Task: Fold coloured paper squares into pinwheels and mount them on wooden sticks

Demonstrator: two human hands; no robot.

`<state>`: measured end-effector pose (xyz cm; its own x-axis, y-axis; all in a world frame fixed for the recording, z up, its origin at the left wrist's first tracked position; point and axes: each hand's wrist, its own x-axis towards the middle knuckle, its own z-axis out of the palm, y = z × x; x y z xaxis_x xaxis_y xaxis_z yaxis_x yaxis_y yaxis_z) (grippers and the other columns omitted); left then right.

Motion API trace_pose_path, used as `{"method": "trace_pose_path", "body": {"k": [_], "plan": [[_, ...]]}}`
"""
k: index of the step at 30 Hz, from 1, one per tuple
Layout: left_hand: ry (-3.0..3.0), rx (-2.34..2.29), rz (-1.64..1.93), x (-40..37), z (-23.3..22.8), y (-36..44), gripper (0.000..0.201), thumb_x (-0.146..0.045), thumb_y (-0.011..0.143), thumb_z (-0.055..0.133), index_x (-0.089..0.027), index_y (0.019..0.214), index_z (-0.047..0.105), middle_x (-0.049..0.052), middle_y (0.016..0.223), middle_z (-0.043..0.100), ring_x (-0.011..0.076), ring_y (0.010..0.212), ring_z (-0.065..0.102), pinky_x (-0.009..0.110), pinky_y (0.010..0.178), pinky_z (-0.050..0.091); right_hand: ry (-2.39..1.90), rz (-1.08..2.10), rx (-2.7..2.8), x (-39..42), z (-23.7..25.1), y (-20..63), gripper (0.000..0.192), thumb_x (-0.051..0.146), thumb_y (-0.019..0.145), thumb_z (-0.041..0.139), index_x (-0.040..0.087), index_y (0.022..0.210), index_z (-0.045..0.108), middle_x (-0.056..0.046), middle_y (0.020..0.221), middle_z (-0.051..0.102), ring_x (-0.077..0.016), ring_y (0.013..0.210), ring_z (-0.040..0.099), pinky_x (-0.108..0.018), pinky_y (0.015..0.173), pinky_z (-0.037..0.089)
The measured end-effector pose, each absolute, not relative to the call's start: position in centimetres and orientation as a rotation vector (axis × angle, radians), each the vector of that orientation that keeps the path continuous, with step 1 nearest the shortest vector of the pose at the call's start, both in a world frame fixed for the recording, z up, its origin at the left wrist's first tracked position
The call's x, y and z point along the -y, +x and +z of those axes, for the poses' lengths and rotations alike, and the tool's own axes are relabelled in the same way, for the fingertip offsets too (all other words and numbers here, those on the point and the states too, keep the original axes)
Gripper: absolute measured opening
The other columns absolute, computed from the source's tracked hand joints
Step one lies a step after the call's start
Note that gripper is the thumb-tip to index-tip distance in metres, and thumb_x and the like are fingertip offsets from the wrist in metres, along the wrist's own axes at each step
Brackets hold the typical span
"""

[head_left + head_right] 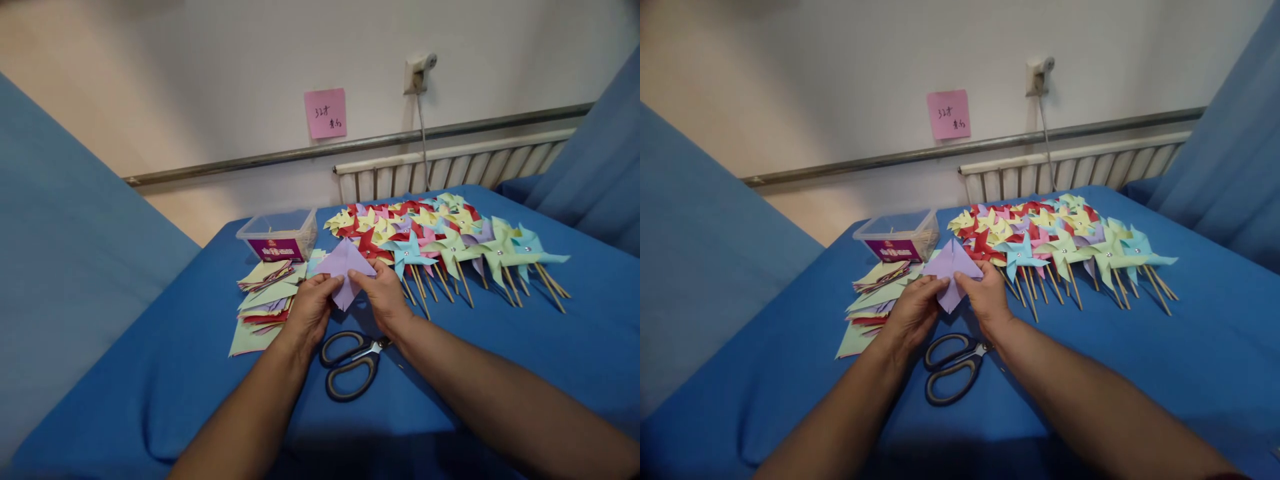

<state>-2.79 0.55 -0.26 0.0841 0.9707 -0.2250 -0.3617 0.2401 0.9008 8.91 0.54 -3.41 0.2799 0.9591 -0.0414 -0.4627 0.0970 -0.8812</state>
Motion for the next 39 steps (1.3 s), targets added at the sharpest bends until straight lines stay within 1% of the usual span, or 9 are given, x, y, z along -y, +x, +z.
{"method": "trace_pose_path", "body": {"k": [4, 9, 11, 14, 17, 21, 25, 30, 39], "plan": [[0.761, -1.041, 1.148, -0.6, -0.3, -3.0, 0.024, -0.016, 0.056, 0.084, -0.012, 0.066, 0.062, 0.001, 0.058, 0.064, 0.0126, 0.051, 0.059, 0.024, 0.053, 0.048, -0.966, 1.147, 0.785, -0.6, -3.6, 9.1, 0.04, 0.034, 0.066, 0.077, 0.017, 0.099, 0.061, -0.007, 0.091, 0.072, -0.0207, 0.076, 0.067, -0.038, 0.074, 0.056], [0.687, -0.989, 1.211, -1.2, 0.2, -4.0, 0.021, -0.011, 0.055, 0.082, -0.012, 0.066, 0.064, 0.003, 0.063, 0.068, 0.0138, 0.055, 0.062, 0.025, 0.057, 0.052, -0.877, 0.765, 1.146, 0.1, -3.1, 10.1, 0.055, 0.019, 0.076, 0.063, 0.025, 0.129, 0.049, -0.011, 0.132, 0.057, -0.0251, 0.119, 0.058, -0.045, 0.099, 0.05], [0.671, -0.978, 1.224, -1.4, 0.5, -4.4, 0.021, -0.011, 0.056, 0.081, -0.011, 0.073, 0.067, 0.005, 0.068, 0.071, 0.0154, 0.059, 0.064, 0.027, 0.059, 0.054, -0.882, 0.536, 1.365, 0.6, -2.8, 10.5, 0.057, 0.01, 0.075, 0.06, 0.028, 0.128, 0.053, -0.01, 0.144, 0.045, -0.0259, 0.131, 0.049, -0.047, 0.108, 0.043], [0.677, -0.955, 1.255, -1.5, 0.8, -4.7, 0.022, -0.01, 0.057, 0.08, -0.011, 0.075, 0.068, 0.005, 0.071, 0.072, 0.0157, 0.062, 0.065, 0.026, 0.061, 0.054, -0.902, 0.27, 1.622, 1.2, -2.5, 10.6, 0.045, 0.007, 0.075, 0.063, 0.029, 0.114, 0.064, -0.006, 0.151, 0.035, -0.0293, 0.14, 0.036, -0.052, 0.116, 0.032], [0.7, -0.939, 1.268, -1.3, 0.9, -4.7, 0.022, -0.011, 0.056, 0.081, -0.012, 0.071, 0.066, 0.004, 0.072, 0.071, 0.0149, 0.064, 0.064, 0.025, 0.061, 0.053, -0.938, 0.173, 1.696, 1.4, -2.5, 10.4, 0.026, 0.016, 0.078, 0.07, 0.028, 0.101, 0.069, -0.004, 0.15, 0.038, -0.0319, 0.139, 0.036, -0.054, 0.113, 0.033], [0.752, -0.983, 1.233, -1.0, 0.8, -4.6, 0.025, -0.018, 0.056, 0.084, -0.013, 0.065, 0.062, 0.001, 0.061, 0.064, 0.0119, 0.053, 0.057, 0.023, 0.052, 0.046, -0.956, 0.192, 1.661, 1.1, -2.5, 10.3, 0.002, 0.025, 0.084, 0.069, 0.026, 0.084, 0.071, -0.004, 0.143, 0.047, -0.0307, 0.136, 0.041, -0.052, 0.11, 0.036], [0.783, -1.03, 1.209, -0.8, 0.7, -4.3, 0.029, -0.021, 0.056, 0.085, -0.015, 0.06, 0.057, -0.002, 0.053, 0.058, 0.0095, 0.048, 0.052, 0.022, 0.049, 0.042, -0.978, 0.29, 1.581, 1.0, -2.3, 10.5, 0.011, 0.027, 0.087, 0.066, 0.024, 0.077, 0.069, -0.007, 0.13, 0.057, -0.0277, 0.126, 0.051, -0.048, 0.105, 0.041], [0.794, -1.041, 1.194, -0.7, 0.5, -3.9, 0.026, -0.019, 0.053, 0.084, -0.013, 0.065, 0.062, 0.001, 0.058, 0.064, 0.0116, 0.051, 0.056, 0.023, 0.05, 0.044, -1.045, 0.354, 1.518, 0.7, -2.5, 10.4, 0.016, 0.024, 0.084, 0.065, 0.022, 0.068, 0.062, -0.009, 0.111, 0.063, -0.0257, 0.111, 0.058, -0.046, 0.1, 0.044], [0.784, -1.015, 1.178, -0.6, 0.7, -3.6, 0.028, -0.018, 0.053, 0.085, -0.011, 0.076, 0.069, 0.003, 0.061, 0.068, 0.0132, 0.051, 0.058, 0.025, 0.053, 0.046, -1.106, 0.409, 1.501, 0.2, -3.0, 10.5, 0.017, 0.024, 0.082, 0.066, 0.023, 0.066, 0.06, -0.008, 0.11, 0.065, -0.0257, 0.109, 0.059, -0.046, 0.1, 0.043]]}}
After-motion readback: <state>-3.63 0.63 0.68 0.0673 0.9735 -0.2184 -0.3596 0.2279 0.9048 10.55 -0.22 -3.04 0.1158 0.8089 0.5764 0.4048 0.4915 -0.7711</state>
